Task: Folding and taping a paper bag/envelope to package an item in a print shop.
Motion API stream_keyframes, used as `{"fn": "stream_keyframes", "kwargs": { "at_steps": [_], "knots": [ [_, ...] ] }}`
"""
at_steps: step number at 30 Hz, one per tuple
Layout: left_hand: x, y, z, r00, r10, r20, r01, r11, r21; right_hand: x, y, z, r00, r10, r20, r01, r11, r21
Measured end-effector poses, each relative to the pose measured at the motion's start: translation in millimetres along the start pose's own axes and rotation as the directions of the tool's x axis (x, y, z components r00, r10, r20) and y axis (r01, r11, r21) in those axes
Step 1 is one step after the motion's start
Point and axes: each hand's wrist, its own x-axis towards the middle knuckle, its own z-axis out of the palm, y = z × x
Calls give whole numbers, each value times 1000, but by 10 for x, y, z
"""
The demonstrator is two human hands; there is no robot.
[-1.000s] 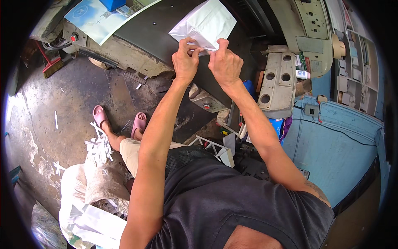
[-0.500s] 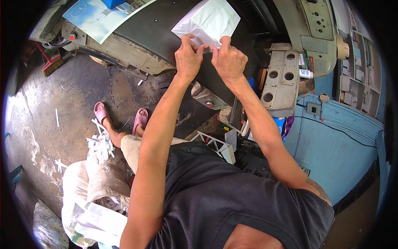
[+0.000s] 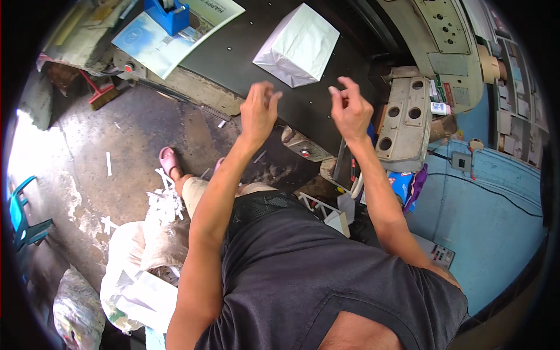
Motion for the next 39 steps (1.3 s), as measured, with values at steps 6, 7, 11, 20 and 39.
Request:
{"fn": "stream_keyframes", "kwargs": {
  "at_steps": [6,7,11,20,39],
  "knots": [
    [-391,168,-1170,964,-42,261,-2,986,167,500,-1198,550,984,9,176,-106,827,552],
    [-394,157,-1350,966,-50,255,-1,981,196,654,-1341,777,976,69,206,-191,728,658],
    [-170,60,-2133,947,-61,316,-65,925,374,1438,-1510,1785,905,237,352,-424,469,775],
    [1019,-257,-3392,838,-237,492,-21,887,462,2651,-1898,2424,426,272,863,-885,325,334],
    [1867,-337,-3131,763,-37,645,-227,920,321,1515,-2308,2216,843,451,292,-536,743,400]
  ]
}}
